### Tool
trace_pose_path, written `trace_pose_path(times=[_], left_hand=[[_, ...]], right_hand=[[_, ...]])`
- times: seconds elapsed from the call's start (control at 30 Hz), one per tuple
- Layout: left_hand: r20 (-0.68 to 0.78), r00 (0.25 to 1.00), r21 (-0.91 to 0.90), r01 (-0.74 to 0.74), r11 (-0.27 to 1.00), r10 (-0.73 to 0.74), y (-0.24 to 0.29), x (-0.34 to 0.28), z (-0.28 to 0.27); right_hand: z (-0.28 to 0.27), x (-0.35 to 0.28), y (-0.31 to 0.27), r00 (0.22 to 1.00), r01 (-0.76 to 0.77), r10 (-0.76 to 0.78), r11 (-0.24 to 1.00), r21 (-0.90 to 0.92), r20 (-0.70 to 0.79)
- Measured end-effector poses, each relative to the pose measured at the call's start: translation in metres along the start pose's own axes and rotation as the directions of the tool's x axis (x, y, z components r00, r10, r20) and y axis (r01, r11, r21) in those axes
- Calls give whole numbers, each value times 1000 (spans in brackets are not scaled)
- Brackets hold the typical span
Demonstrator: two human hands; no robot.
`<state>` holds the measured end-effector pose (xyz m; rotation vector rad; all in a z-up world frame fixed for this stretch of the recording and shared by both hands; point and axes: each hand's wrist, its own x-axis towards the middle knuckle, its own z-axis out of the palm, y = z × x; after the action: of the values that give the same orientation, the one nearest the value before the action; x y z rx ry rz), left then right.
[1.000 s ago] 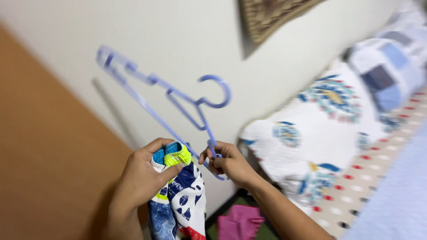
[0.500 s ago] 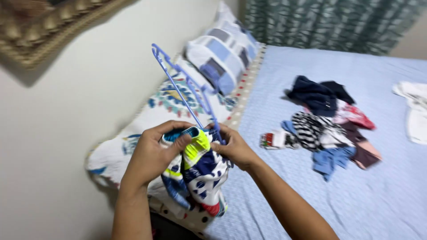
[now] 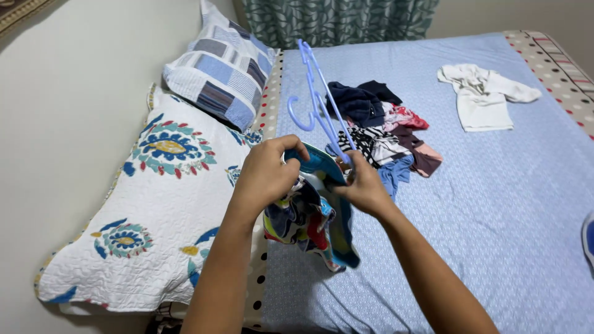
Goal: Hanging clothes on hangers and placing them inside a closet.
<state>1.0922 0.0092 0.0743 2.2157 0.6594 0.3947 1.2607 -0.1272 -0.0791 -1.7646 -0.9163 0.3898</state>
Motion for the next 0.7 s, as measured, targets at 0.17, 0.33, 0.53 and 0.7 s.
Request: trace_pose_path(times=[0.17,0.33,0.53,0.7], left_hand=[[9,991,143,-136,980,136,-26,9,0],[75,997,262,-10,965,-10,-30,16,8],[110,993,291,3,957,-36,-21,20,15],[73,997,283,-28,959,8,-25,21,6]], right_hand=[[-32,-16,33,983,-159,143,977,-140,-116],[-48,-40,49,958,-197,234,957,213,-165],[-62,-55,-16,950,176,-56,908,380,-308],[-61,-43,-25,894,385,-190,788,480,-405]])
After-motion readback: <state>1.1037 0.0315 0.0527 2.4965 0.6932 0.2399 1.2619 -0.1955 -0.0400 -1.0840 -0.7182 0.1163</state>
